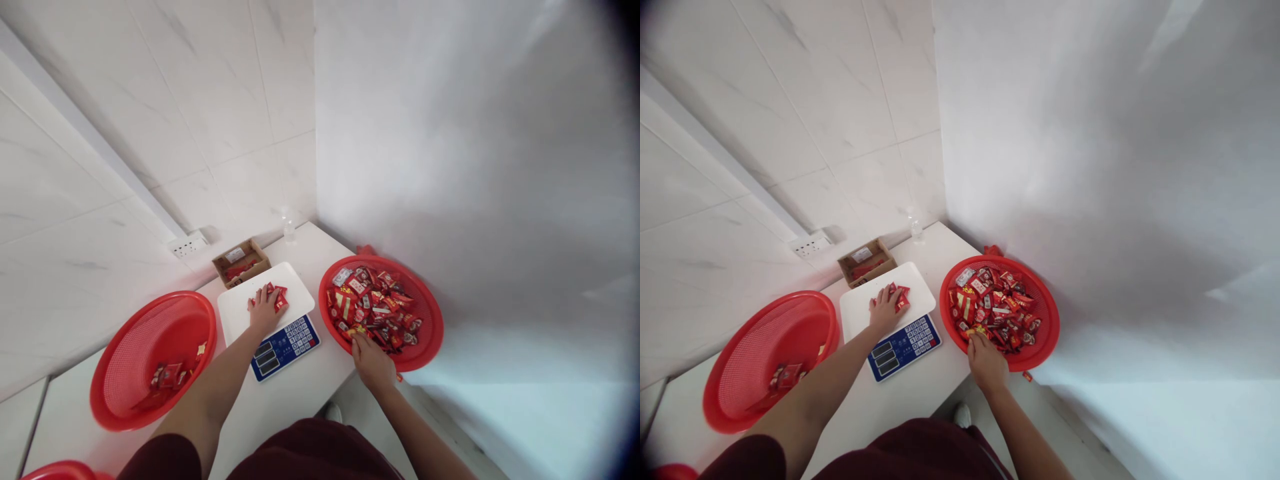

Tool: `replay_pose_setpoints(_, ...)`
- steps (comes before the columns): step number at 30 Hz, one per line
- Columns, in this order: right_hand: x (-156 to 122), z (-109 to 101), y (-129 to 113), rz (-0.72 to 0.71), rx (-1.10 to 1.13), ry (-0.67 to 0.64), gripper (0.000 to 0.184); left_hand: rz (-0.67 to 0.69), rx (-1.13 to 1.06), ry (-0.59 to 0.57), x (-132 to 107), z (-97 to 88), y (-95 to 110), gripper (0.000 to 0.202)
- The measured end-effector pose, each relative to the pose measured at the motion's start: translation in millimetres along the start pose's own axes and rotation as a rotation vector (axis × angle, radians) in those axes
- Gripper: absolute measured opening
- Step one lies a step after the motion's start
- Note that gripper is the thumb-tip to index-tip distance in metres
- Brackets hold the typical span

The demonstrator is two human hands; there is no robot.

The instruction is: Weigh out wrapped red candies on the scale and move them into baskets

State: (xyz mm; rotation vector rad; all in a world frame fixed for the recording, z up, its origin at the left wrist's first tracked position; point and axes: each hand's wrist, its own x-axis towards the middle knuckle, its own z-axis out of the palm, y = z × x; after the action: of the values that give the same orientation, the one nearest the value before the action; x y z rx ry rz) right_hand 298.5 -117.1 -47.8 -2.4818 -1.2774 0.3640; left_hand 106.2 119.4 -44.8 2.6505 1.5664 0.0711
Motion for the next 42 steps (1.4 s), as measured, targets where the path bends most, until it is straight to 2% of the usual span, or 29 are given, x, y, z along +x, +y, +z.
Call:
replay_pose_setpoints(23, 1, 4, 3, -0.015, -0.010, 0.050, 0.039, -0.003, 0.004, -0.013, 0, -0.4, 0, 0.059)
replay_pose_setpoints(33, 1, 1, 0, 0.015, -0.014, 0.000, 0.039, -0.006, -0.005, -0.011, 0, -0.4, 0, 0.060)
replay_pose_setpoints(37, 0, 0, 0, 0.007, -0.014, 0.017, 0.039, -0.010, -0.003, -0.052, 0, -3.2, 0, 0.061)
replay_pose_setpoints(42, 0, 3, 1, 0.017, 0.001, 0.020, 0.039, 0.028, -0.023, -0.131, -1, -10.3, -3, 0.075)
